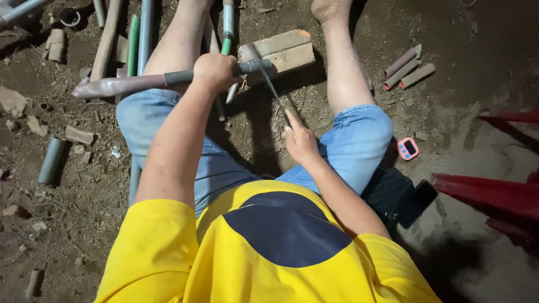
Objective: Cutting a PVC pipe using a manual hacksaw blade while sitting on the ground.
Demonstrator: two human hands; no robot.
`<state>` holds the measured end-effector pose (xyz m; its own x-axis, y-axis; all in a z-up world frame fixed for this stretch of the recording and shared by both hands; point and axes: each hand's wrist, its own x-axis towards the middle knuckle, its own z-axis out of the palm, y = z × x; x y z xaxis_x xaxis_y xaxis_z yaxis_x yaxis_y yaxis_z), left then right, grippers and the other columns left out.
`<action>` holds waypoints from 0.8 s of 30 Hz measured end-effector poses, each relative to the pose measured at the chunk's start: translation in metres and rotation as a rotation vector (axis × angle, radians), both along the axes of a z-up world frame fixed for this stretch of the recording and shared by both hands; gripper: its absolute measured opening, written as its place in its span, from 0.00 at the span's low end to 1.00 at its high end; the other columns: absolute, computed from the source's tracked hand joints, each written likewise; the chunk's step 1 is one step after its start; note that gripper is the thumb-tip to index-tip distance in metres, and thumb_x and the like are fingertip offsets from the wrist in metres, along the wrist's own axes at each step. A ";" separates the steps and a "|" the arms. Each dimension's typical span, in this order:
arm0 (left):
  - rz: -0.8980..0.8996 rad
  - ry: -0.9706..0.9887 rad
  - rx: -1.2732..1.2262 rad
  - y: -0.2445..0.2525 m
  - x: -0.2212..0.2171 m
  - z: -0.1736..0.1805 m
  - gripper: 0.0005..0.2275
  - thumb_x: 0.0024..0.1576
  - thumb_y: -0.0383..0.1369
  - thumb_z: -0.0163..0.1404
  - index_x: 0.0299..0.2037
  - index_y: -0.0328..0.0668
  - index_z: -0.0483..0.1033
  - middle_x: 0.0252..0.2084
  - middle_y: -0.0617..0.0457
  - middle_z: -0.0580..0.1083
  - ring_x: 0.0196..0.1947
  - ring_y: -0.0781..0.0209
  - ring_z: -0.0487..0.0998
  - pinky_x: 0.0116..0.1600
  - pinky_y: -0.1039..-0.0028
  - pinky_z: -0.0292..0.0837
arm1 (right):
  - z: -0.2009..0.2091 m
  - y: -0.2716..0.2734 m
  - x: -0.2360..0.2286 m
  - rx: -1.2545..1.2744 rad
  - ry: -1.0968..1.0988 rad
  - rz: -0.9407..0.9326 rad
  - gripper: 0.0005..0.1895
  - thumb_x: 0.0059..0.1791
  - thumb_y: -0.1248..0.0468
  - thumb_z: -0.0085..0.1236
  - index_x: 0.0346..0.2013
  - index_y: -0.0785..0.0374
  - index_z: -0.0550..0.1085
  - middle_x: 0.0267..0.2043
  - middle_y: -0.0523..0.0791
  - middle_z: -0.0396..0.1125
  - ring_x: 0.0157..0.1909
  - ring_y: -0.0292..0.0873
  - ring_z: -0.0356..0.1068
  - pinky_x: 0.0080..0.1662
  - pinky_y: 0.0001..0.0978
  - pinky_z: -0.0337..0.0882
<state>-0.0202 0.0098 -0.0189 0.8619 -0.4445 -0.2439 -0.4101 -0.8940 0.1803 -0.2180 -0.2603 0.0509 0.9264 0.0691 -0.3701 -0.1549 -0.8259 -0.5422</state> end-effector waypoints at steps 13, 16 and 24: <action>0.124 -0.150 -0.047 -0.015 0.003 -0.006 0.04 0.55 0.34 0.55 0.37 0.47 0.80 0.30 0.47 0.81 0.28 0.40 0.83 0.33 0.52 0.78 | 0.012 0.009 0.006 -0.088 -0.047 0.220 0.40 0.58 0.70 0.44 0.83 0.64 0.40 0.21 0.49 0.67 0.19 0.47 0.66 0.25 0.44 0.69; 0.129 -0.116 -0.047 -0.016 0.003 -0.006 0.04 0.55 0.32 0.54 0.37 0.48 0.81 0.31 0.48 0.82 0.29 0.40 0.83 0.34 0.52 0.78 | 0.010 0.007 0.005 -0.090 -0.044 0.234 0.40 0.59 0.70 0.44 0.83 0.65 0.40 0.22 0.49 0.68 0.22 0.48 0.68 0.28 0.43 0.71; 0.169 -0.076 0.006 -0.019 0.004 -0.003 0.06 0.60 0.30 0.50 0.38 0.48 0.82 0.32 0.48 0.82 0.30 0.43 0.83 0.34 0.54 0.79 | -0.002 0.022 0.014 -0.127 -0.032 0.283 0.43 0.57 0.71 0.44 0.82 0.67 0.35 0.25 0.55 0.72 0.22 0.54 0.71 0.29 0.50 0.71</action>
